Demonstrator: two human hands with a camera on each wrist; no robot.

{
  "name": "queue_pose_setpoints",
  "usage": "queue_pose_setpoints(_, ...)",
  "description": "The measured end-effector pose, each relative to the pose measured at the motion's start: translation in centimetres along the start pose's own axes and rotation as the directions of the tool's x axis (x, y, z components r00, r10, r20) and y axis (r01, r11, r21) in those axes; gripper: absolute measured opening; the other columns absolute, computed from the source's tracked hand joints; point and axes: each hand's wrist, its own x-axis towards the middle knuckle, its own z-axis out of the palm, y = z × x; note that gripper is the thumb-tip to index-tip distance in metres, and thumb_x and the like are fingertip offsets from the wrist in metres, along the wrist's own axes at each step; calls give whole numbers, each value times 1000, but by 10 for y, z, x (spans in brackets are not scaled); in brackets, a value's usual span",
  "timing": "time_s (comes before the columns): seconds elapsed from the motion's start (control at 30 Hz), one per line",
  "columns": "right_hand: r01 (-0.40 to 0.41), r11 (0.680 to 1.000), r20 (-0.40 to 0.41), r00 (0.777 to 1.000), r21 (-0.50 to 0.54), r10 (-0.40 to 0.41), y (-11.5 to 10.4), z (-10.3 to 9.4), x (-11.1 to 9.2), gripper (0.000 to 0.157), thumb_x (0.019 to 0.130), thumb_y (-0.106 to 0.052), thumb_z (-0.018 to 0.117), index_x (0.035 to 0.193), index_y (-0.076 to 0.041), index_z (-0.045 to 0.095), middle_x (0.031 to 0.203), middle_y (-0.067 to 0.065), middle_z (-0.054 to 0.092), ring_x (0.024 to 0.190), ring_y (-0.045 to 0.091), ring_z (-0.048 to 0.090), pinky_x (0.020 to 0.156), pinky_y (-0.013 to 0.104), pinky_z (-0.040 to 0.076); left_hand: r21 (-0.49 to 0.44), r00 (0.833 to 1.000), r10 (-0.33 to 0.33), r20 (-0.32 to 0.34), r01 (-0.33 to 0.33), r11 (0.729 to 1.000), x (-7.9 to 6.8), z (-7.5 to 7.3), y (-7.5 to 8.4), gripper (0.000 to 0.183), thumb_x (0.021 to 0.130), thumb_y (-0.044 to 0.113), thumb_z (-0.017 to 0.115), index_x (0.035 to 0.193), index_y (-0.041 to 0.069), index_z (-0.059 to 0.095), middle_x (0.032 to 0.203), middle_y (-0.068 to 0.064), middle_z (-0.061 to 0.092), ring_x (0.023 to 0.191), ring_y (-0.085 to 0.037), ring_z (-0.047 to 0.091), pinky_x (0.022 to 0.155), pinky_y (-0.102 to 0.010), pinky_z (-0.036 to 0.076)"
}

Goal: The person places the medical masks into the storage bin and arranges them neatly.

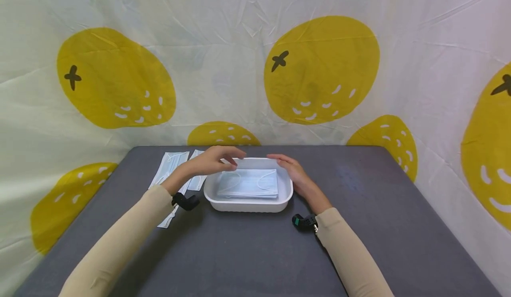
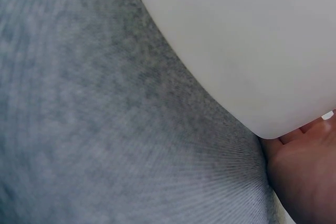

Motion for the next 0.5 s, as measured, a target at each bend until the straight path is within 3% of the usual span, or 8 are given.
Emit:
queue_pose_setpoints(0.27, 4, 1000, 5, 1000, -13, -4, 1, -2, -1, 44, 111, -19, 43, 152, -4, 50, 163, 13, 43, 138, 24, 51, 104, 24, 45, -91, 988, -28, -154, 14, 996, -32, -7, -12, 39, 98, 13, 69, 137, 16, 66, 141, -8, 66, 113, -26, 71, 100, -47, 57)
queue_pose_setpoints(0.4, 8, 1000, 6, 1000, -11, -8, 0, -1, -1, 44, 111, -19, 42, 152, -4, 50, 163, 15, 43, 139, 27, 50, 102, 23, 46, -131, 972, -60, -229, 30, 991, -52, -12, -23, 39, 98, 16, 71, 136, 16, 66, 140, -7, 66, 116, -30, 70, 96, -48, 59)
queue_pose_setpoints(0.5, 4, 1000, 4, 1000, -2, -4, 0, 0, -1, 44, 111, -19, 42, 152, -5, 50, 162, 14, 44, 136, 23, 53, 100, 21, 48, -154, 949, -108, -295, 64, 986, -68, -17, -32, 38, 98, 18, 71, 136, 16, 66, 141, -9, 65, 116, -32, 70, 94, -49, 60)
